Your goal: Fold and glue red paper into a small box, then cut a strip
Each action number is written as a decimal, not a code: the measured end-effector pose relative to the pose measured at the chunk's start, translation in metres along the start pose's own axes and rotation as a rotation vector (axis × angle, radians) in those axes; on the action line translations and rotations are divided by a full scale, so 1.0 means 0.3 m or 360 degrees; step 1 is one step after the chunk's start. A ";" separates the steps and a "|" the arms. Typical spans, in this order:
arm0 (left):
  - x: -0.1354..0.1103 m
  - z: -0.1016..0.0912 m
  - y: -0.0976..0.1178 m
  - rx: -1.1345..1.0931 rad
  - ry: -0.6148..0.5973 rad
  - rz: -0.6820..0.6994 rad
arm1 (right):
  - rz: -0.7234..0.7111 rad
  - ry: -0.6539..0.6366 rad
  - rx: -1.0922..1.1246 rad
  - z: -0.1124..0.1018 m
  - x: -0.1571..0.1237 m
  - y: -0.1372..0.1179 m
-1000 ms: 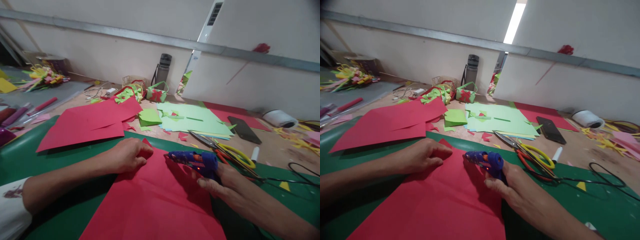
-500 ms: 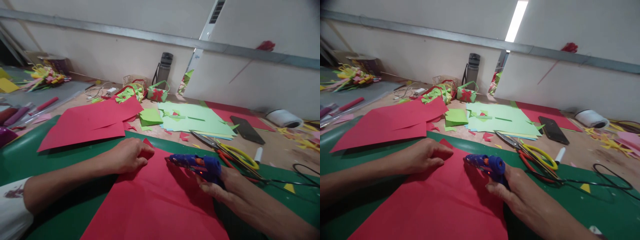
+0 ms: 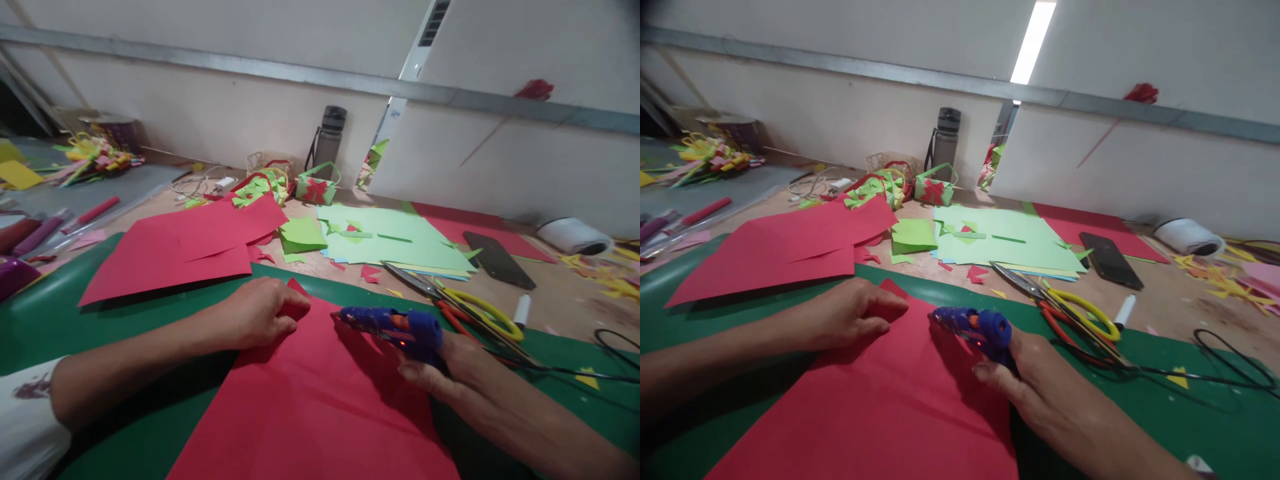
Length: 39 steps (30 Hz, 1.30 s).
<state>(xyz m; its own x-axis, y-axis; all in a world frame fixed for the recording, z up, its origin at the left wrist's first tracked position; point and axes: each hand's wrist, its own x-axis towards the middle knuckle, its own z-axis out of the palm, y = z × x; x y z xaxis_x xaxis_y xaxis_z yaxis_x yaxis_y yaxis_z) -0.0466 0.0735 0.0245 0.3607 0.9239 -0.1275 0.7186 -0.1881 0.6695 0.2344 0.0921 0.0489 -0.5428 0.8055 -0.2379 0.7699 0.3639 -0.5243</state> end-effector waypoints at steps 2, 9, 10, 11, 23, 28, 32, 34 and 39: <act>0.000 -0.001 -0.003 0.0035 -0.0002 0.0046 | -0.0014 0.0008 0.0002 0.003 -0.005 0.005; -0.001 0.002 -0.009 0.0064 0.0001 0.0060 | 0.0018 -0.0058 -0.0039 0.001 0.003 -0.014; -0.001 0.002 -0.010 0.0063 0.0008 0.0060 | 0.0026 -0.0060 -0.0037 0.003 0.000 -0.010; -0.001 0.003 -0.010 0.0068 0.0007 0.0061 | 0.0028 -0.0054 -0.0029 0.004 -0.004 -0.004; 0.003 -0.003 -0.004 0.0128 -0.0053 0.0088 | 0.0032 -0.0077 0.0012 0.016 -0.026 0.023; 0.003 -0.004 0.000 0.0150 -0.0064 0.0051 | -0.0030 0.0023 0.0023 0.013 -0.013 0.013; 0.001 -0.004 0.006 0.0120 -0.0025 0.0054 | -0.0027 0.0040 0.0014 0.008 0.000 -0.003; -0.001 -0.004 0.009 0.0123 -0.0025 0.0048 | -0.0023 0.0011 0.0054 0.007 -0.002 -0.009; -0.004 -0.001 0.007 0.0051 -0.0008 0.0016 | -0.0045 -0.0007 0.0043 0.003 0.003 -0.018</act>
<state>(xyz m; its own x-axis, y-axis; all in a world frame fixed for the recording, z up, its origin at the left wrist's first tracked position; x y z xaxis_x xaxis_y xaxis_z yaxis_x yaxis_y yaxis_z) -0.0458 0.0723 0.0263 0.3712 0.9202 -0.1247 0.7333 -0.2081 0.6473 0.2294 0.0904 0.0507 -0.5656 0.7931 -0.2260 0.7449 0.3737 -0.5527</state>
